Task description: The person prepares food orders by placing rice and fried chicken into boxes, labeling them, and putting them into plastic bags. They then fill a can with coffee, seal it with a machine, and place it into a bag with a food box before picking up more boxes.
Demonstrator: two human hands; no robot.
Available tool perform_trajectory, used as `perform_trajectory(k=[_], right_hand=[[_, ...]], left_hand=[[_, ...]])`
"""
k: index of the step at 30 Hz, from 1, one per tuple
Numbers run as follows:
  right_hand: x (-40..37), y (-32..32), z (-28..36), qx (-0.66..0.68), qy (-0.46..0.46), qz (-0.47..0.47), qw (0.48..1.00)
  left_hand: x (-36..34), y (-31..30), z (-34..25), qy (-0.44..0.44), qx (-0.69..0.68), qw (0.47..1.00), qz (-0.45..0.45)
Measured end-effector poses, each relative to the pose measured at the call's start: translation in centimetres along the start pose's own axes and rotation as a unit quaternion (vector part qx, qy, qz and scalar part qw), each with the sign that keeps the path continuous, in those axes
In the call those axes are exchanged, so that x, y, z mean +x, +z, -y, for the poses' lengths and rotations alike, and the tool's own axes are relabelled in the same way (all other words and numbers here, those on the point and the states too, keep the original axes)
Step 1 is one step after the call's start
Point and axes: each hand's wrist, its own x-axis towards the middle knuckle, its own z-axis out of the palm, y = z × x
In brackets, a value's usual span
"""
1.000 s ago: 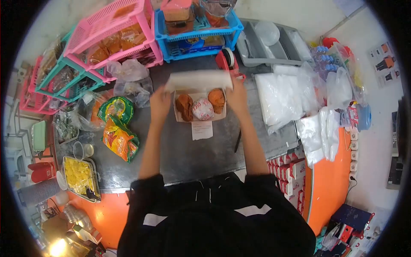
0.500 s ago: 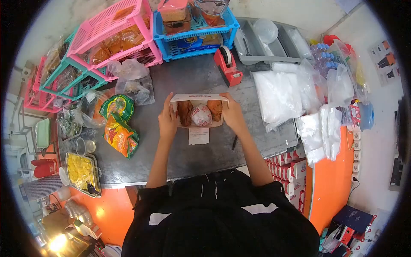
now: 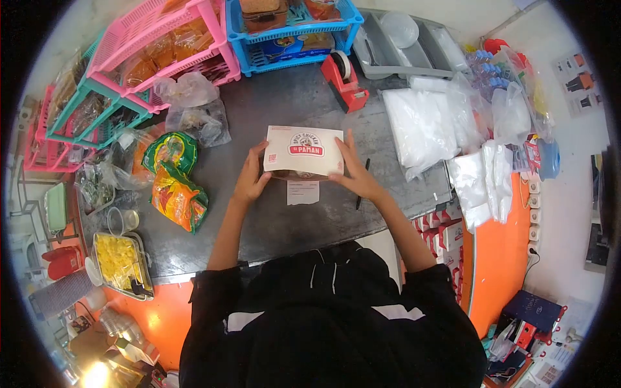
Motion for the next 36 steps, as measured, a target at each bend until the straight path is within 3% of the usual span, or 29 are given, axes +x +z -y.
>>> perform_trajectory(k=[2, 4, 6, 8, 13, 17, 21, 23, 24, 26, 27, 29, 30, 32, 36], right_hand=[[0.5, 0.1, 0.6, 0.001, -0.008, 0.002, 1.0], [0.4, -0.1, 1.3, -0.12, -0.012, 0.094, 0.988], [0.3, 0.3, 0.8, -0.147, -0.03, 0.095, 0.984], [0.5, 0.8, 0.3, -0.172, -0.049, 0.095, 0.979], [0.2, 2.2, 0.2, -0.24, -0.058, 0.035, 0.968], [-0.2, 2.8, 0.2, -0.186, -0.081, 0.008, 0.979], [-0.6, 2.1, 2.7, -0.247, -0.014, 0.031, 0.968], [-0.2, 1.5, 4.0, -0.298, 0.014, 0.042, 0.954], [0.2, 1.0, 4.3, -0.29, -0.012, 0.036, 0.956], [0.9, 0.9, 4.2, -0.281, -0.034, 0.03, 0.959], [1.7, 1.3, 4.0, -0.245, -0.044, 0.01, 0.968], [2.0, 2.3, 4.0, -0.21, -0.052, -0.008, 0.976], [2.2, 2.8, 3.8, -0.19, -0.062, -0.019, 0.98], [2.9, 3.6, 3.1, -0.176, -0.073, -0.038, 0.981], [1.8, 5.0, 1.5, -0.289, -0.111, -0.058, 0.949]], left_hand=[[0.4, 0.0, 0.3, -0.029, 0.035, 0.999, 0.007], [0.7, -0.7, -0.2, -0.057, 0.03, 0.997, 0.031], [1.0, -1.3, -0.7, -0.087, 0.025, 0.994, 0.055], [1.3, -1.8, -0.5, -0.034, 0.065, 0.995, 0.066], [1.6, -2.2, 1.0, -0.02, 0.06, 0.993, 0.103], [1.0, -2.0, 1.6, 0.001, 0.082, 0.99, 0.112], [1.0, -2.4, 1.4, 0.006, 0.038, 0.991, 0.124], [1.9, -3.6, -0.3, 0.075, 0.24, 0.956, 0.152], [2.9, -3.9, -1.2, 0.078, 0.243, 0.955, 0.15], [5.3, -2.8, -4.0, 0.069, 0.464, 0.875, 0.119], [6.2, -1.2, -4.0, 0.067, 0.462, 0.876, 0.123], [8.0, 1.7, -3.3, -0.011, 0.471, 0.849, 0.238], [7.7, 2.2, -2.6, -0.011, 0.47, 0.85, 0.237], [7.4, 3.0, -1.4, 0.088, 0.446, 0.87, 0.19], [6.8, 3.8, -1.3, 0.059, 0.429, 0.88, 0.196]])
